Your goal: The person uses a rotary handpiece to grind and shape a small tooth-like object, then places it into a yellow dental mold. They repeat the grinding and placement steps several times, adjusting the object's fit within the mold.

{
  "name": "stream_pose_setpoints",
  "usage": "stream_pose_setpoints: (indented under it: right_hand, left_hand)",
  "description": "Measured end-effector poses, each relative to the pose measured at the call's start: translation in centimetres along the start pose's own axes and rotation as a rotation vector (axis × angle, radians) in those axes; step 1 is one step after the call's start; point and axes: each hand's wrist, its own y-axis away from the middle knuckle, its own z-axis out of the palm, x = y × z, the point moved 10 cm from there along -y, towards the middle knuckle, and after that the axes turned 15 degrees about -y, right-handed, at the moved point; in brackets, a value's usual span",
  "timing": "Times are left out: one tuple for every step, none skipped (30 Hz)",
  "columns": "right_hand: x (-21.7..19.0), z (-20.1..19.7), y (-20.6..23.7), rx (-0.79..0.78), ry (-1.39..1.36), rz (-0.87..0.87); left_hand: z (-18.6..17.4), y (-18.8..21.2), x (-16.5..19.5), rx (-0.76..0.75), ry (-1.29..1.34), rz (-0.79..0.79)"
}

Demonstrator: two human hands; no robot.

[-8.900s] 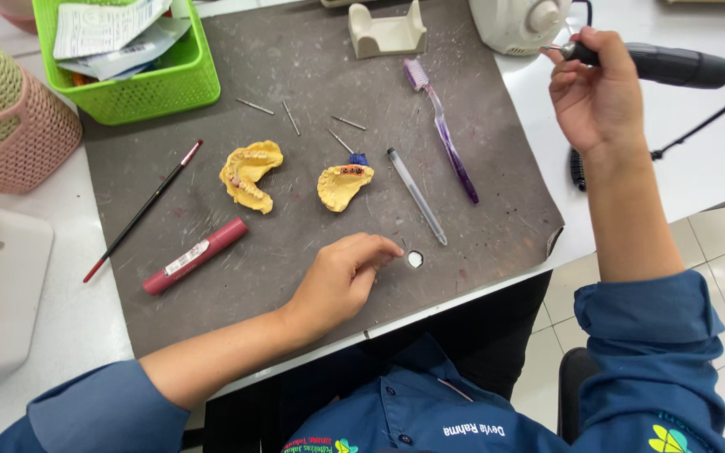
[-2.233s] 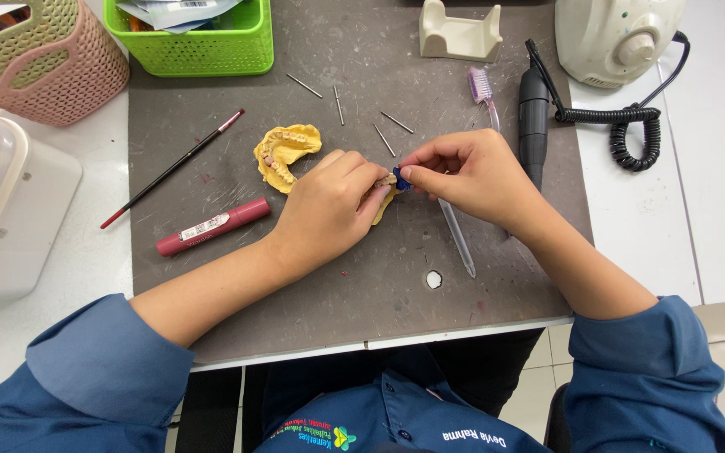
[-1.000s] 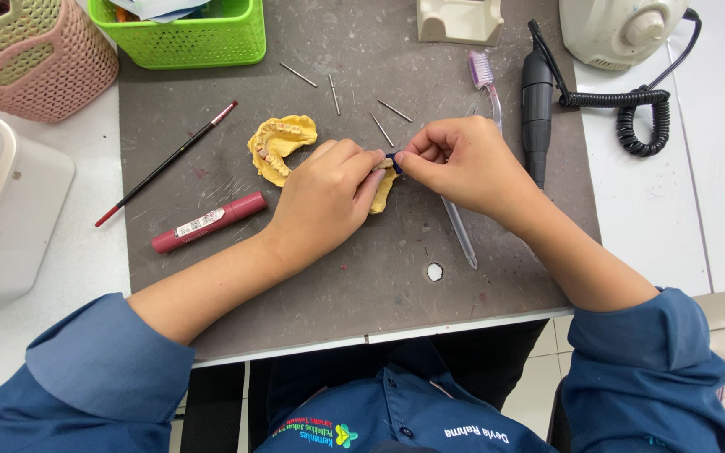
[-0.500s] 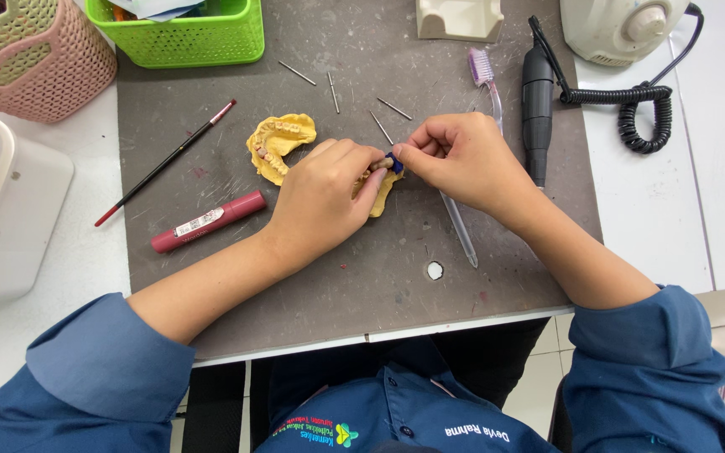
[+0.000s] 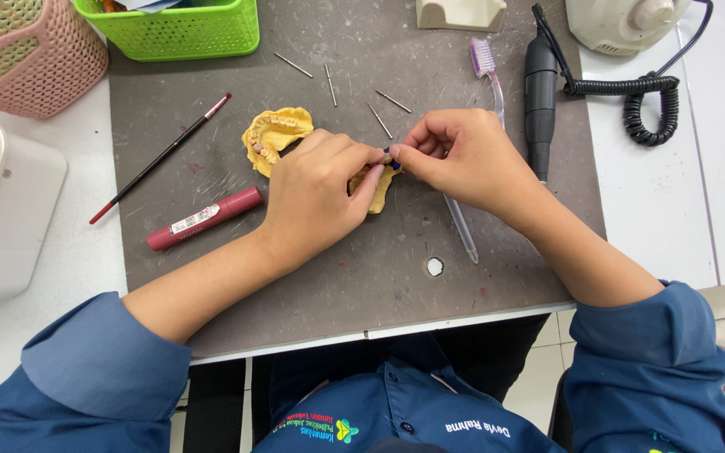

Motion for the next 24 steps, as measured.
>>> stream_pose_setpoints:
  right_hand:
    - [-0.1,0.0,0.0,-0.005,-0.004,-0.006]
    - [-0.1,0.1,0.0,-0.010,-0.008,-0.012]
    - [-0.1,0.1,0.0,-0.010,-0.013,-0.009]
    - [0.0,0.1,0.0,-0.009,-0.019,-0.006]
    - [0.0,0.0,0.0,-0.008,-0.025,-0.004]
    - [0.1,0.0,0.1,-0.004,-0.025,0.002]
    - [0.2,-0.1,0.1,0.000,-0.026,0.010]
    - [0.3,-0.1,0.1,0.003,-0.026,0.018]
    - [0.3,-0.1,0.2,0.001,-0.047,0.020]
    - [0.4,-0.1,0.2,-0.001,-0.069,0.021]
    - [0.4,-0.1,0.2,-0.004,-0.090,0.023]
    - [0.4,-0.2,0.2,-0.001,-0.093,0.020]
    - [0.4,-0.3,0.2,0.002,-0.096,0.017]
    - [0.4,-0.3,0.2,0.004,-0.099,0.014]
    - [0.4,-0.4,0.2,0.012,-0.077,0.014]
    - [0.5,-0.6,0.2,0.019,-0.056,0.013]
    - [0.5,-0.6,0.2,0.027,-0.034,0.012]
    - [0.5,-0.6,0.2,0.024,-0.040,0.014]
    - [0.5,-0.6,0.2,0.022,-0.045,0.016]
    - [0.6,-0.6,0.2,0.021,-0.050,0.018]
    - [0.6,-0.6,0.2,0.020,-0.053,0.020]
    - [0.6,-0.6,0.2,0.019,-0.056,0.022]
    - [0.6,-0.6,0.2,0.018,-0.058,0.023]
    - [0.6,-0.6,0.1,0.016,-0.061,0.023]
  left_hand:
    - [0.0,0.0,0.0,-0.001,-0.010,0.003]
    - [0.0,-0.1,-0.1,0.003,-0.006,0.006]
    - [0.0,-0.1,-0.1,0.007,-0.003,0.008]
    - [0.0,-0.1,0.0,0.011,0.000,0.011]
    - [0.1,-0.1,-0.1,0.007,0.015,0.003]
    - [0.2,0.0,-0.1,0.002,0.031,-0.004]
    - [0.2,0.0,-0.2,-0.002,0.047,-0.011]
    - [0.2,0.1,-0.2,-0.003,0.056,-0.019]
    - [0.2,0.1,-0.2,-0.003,0.065,-0.027]
    - [0.2,0.1,-0.3,-0.003,0.073,-0.034]
    - [0.3,0.1,-0.3,-0.010,0.074,-0.035]
    - [0.4,0.1,-0.3,-0.017,0.075,-0.036]
    - [0.5,0.1,-0.3,-0.024,0.076,-0.037]
    - [0.5,0.1,-0.3,-0.027,0.088,-0.033]
    - [0.6,0.1,-0.4,-0.030,0.101,-0.030]
    - [0.7,0.1,-0.4,-0.033,0.112,-0.027]
    - [0.8,0.1,-0.5,-0.039,0.107,-0.033]
    - [0.9,0.2,-0.6,-0.046,0.103,-0.039]
    - [1.0,0.2,-0.6,-0.053,0.099,-0.045]
    - [1.1,0.2,-0.7,-0.055,0.106,-0.049]
    - [1.1,0.3,-0.8,-0.057,0.113,-0.053]
    - [1.2,0.3,-0.8,-0.059,0.120,-0.058]
    - [1.2,0.3,-0.9,-0.060,0.120,-0.063]
    - [1.3,0.3,-0.9,-0.061,0.118,-0.068]
